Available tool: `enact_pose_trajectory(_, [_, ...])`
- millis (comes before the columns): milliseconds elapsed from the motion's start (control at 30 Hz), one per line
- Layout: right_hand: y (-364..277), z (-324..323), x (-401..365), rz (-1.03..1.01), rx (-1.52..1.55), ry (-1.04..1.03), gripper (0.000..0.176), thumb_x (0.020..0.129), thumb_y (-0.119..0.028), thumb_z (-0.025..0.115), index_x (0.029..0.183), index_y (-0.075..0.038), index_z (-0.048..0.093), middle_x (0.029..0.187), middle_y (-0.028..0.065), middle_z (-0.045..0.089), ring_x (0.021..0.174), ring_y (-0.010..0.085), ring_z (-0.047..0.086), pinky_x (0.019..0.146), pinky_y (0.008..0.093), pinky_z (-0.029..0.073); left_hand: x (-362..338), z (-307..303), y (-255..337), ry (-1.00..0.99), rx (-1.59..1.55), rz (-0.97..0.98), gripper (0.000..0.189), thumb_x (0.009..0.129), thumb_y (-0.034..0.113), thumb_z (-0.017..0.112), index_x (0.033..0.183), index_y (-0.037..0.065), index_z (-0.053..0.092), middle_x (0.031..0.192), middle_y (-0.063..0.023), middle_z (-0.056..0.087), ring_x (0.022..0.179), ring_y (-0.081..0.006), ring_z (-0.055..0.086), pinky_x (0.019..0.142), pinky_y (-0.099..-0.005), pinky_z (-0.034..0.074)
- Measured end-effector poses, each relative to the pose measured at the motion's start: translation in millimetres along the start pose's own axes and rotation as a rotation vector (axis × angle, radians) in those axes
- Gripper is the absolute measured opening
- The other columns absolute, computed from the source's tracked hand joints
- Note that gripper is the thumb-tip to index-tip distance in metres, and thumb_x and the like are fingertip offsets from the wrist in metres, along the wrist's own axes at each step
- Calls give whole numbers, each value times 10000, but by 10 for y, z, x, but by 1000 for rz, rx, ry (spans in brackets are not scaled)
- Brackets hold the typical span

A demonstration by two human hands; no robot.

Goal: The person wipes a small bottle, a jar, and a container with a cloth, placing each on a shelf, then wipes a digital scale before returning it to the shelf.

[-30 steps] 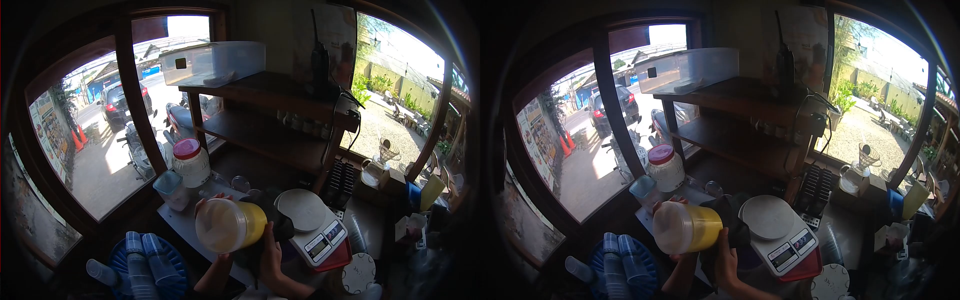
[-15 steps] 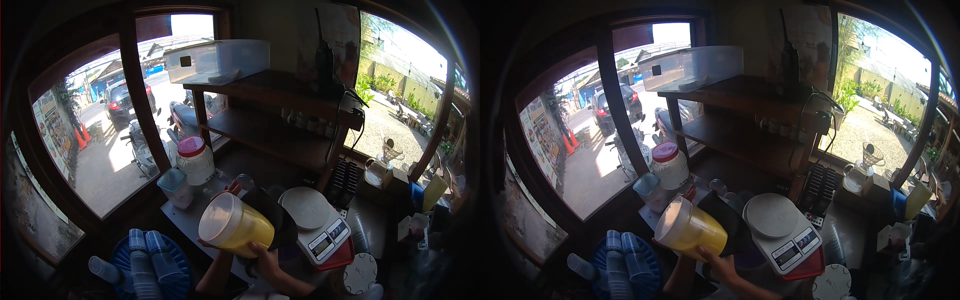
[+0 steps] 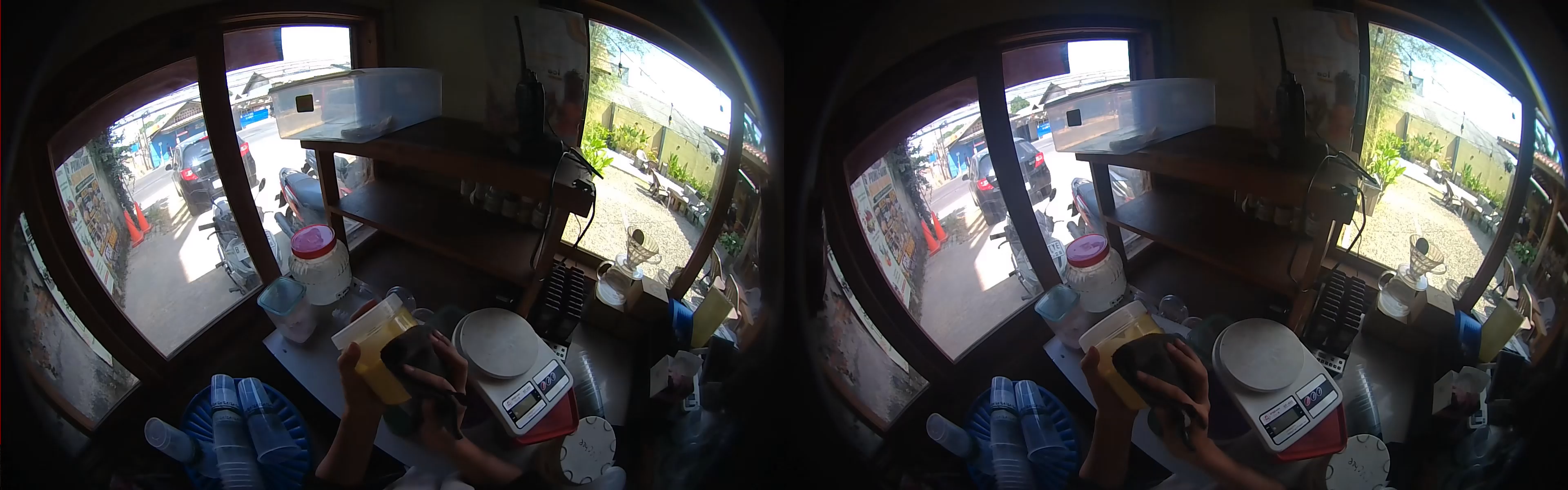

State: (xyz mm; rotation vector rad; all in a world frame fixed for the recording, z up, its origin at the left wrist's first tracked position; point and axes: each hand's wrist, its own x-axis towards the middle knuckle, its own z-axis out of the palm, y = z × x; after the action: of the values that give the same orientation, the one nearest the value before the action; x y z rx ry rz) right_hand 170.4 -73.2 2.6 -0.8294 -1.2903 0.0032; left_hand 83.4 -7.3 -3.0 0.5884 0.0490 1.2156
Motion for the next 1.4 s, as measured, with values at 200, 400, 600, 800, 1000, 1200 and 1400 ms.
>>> enact_pose_trajectory(200, [-129, 61, 93, 1085, 585, 297, 512, 919, -415, 448, 1239, -16, 430, 1116, 124, 534, 1007, 194, 553, 882, 317, 440, -60, -62, -120, -210, 207, 351, 952, 706, 576, 622, 1356, 12, 216, 1312, -161, 380, 1129, -268, 470, 939, -373, 413])
enact_pose_trajectory(400, [-95, 51, 114, 1402, 829, 286, 532, 883, -434, 527, 1195, -8, 462, 1067, 80, 552, 945, 158, 560, 762, 276, 471, 114, -233, -229, -175, 480, 654, 972, 642, 524, 712, 1329, 34, 230, 1239, -137, 382, 1112, -261, 459, 927, -367, 404])
enact_pose_trajectory(600, [-1, -87, 15, 1344, 810, 385, 470, 879, -361, 554, 1168, 5, 489, 989, 98, 604, 833, 203, 619, 724, 316, 517, 484, -273, -143, 71, 906, 973, 1005, 577, 471, 802, 1302, 56, 244, 1166, -113, 383, 1095, -255, 447, 914, -360, 394])
enact_pose_trajectory(800, [-110, -344, 203, 1161, 831, 639, 499, 866, -360, 529, 1181, 24, 480, 1103, 142, 580, 980, 253, 600, 870, 364, 500, 892, 39, -134, 131, 983, 615, 890, 576, 299, 834, 1259, 88, 304, 1153, -145, 426, 1097, -278, 459, 903, -388, 418])
enact_pose_trajectory(1000, [-55, -447, 276, 1169, 815, 706, 389, 868, -327, 508, 1110, -27, 556, 1037, 97, 616, 936, 226, 608, 837, 335, 490, 1454, 350, -337, 78, 1067, 566, 766, 598, 219, 826, 1185, 62, 361, 1102, -146, 496, 1036, -262, 523, 831, -374, 472])
enact_pose_trajectory(1200, [-16, -439, 285, 1260, 774, 705, 438, 851, -351, 517, 1129, -14, 546, 1050, 107, 614, 930, 236, 608, 833, 342, 489, 2103, 642, -645, -32, 1116, 511, 824, 560, 286, 844, 1178, 63, 346, 1083, -168, 507, 1019, -292, 535, 822, -405, 478])
enact_pose_trajectory(1400, [146, -472, 166, 1205, 868, 715, 426, 828, -323, 575, 1119, -11, 566, 1058, 96, 618, 945, 240, 599, 844, 339, 480, 2423, 705, -1153, -51, 1316, 598, 894, 553, 314, 837, 1217, 38, 305, 1108, -186, 448, 1095, -344, 450, 890, -449, 422])
